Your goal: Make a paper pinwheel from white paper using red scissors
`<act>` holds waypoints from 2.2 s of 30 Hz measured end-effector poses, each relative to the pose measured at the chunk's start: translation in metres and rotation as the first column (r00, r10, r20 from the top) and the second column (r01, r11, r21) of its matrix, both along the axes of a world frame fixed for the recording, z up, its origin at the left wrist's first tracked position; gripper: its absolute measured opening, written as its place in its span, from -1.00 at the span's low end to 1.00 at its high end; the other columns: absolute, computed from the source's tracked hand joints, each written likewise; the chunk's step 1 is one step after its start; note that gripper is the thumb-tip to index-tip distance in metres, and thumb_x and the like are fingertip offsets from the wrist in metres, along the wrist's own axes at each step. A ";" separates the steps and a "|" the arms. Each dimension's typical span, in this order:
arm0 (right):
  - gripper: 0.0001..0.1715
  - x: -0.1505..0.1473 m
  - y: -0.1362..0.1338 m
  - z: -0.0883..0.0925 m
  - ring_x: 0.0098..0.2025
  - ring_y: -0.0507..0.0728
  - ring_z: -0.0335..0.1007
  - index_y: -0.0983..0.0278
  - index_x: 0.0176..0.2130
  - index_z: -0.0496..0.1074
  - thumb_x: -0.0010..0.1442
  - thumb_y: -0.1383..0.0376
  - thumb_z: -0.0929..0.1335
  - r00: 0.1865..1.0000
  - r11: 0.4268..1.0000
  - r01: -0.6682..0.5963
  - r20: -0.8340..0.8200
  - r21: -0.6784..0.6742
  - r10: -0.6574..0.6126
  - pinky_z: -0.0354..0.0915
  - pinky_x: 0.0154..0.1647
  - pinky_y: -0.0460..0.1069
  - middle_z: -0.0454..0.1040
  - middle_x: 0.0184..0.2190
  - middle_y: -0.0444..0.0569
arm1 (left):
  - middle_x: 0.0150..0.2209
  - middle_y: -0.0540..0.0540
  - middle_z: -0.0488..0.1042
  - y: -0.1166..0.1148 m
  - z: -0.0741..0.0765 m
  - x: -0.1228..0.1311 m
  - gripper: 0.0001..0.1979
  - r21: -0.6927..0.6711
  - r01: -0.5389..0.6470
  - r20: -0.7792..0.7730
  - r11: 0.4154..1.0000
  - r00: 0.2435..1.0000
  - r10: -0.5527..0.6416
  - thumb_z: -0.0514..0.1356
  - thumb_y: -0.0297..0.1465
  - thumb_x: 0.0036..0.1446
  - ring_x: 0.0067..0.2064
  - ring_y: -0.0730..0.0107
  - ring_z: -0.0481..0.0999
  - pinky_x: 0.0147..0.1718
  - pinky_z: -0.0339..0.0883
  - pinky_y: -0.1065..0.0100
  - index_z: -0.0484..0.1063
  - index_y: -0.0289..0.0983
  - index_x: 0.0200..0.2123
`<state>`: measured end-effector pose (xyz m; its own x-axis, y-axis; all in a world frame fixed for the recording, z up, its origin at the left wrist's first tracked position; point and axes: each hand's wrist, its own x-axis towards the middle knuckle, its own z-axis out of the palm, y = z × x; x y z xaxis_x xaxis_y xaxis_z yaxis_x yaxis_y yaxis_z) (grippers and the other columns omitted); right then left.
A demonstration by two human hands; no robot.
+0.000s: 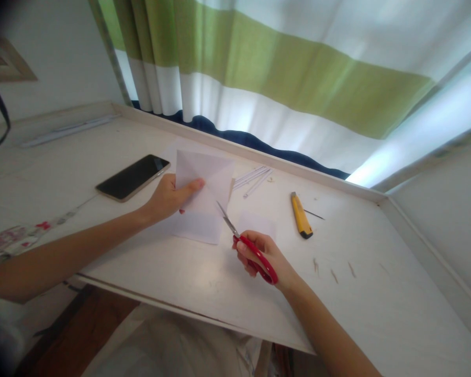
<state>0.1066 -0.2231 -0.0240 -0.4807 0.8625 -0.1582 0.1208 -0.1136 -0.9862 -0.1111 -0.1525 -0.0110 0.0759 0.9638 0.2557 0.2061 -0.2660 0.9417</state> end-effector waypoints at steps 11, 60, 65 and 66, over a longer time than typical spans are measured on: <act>-0.66 -0.001 -0.001 -0.001 -0.72 -0.10 0.03 0.32 -0.44 0.25 0.08 0.08 0.25 1.000 1.000 0.007 -0.007 0.008 -0.007 -0.04 -0.74 -0.15 0.17 -0.69 -0.22 | -0.76 0.06 0.24 0.000 -0.001 0.000 -0.65 -0.018 0.017 -0.002 1.000 1.000 -0.017 0.15 -0.19 -0.04 -0.78 0.61 0.21 -0.89 0.10 0.58 0.29 -0.35 -0.66; -0.67 -0.005 -0.008 -0.012 -0.80 -0.12 0.01 0.30 -0.46 0.25 0.12 0.08 0.22 0.995 0.995 0.096 0.017 -0.009 -0.096 -0.11 -0.84 -0.19 0.17 -0.76 -0.25 | -0.82 0.12 0.18 -0.003 0.005 0.004 -0.72 -0.101 0.033 0.082 0.994 0.996 -0.025 0.15 -0.29 0.00 -0.81 0.66 0.13 -0.88 -0.06 0.60 0.29 -0.34 -0.64; -0.67 -0.006 -0.008 -0.013 -0.81 -0.12 -0.03 0.30 -0.46 0.24 0.13 0.09 0.22 0.995 0.995 0.100 0.005 -0.003 -0.100 -0.13 -0.84 -0.19 0.14 -0.79 -0.27 | -0.81 0.11 0.16 0.000 -0.001 0.003 -0.63 -0.111 0.032 0.066 0.993 0.997 -0.025 0.09 -0.16 0.02 -0.83 0.65 0.11 -0.93 -0.07 0.59 0.30 -0.34 -0.63; -0.67 -0.006 -0.008 -0.013 -0.81 -0.13 -0.04 0.30 -0.46 0.24 0.13 0.09 0.22 0.995 0.995 0.101 0.005 -0.003 -0.101 -0.14 -0.85 -0.20 0.15 -0.79 -0.27 | -0.82 0.12 0.15 0.001 -0.001 0.003 -0.62 -0.110 0.035 0.064 0.993 0.998 -0.028 0.07 -0.16 0.03 -0.84 0.65 0.10 -0.93 -0.08 0.59 0.31 -0.34 -0.62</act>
<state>0.1008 -0.2310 -0.0365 -0.3905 0.9060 -0.1634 0.1130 -0.1290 -0.9852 -0.1082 -0.1518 -0.0123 0.0943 0.9838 0.1523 0.1390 -0.1645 0.9765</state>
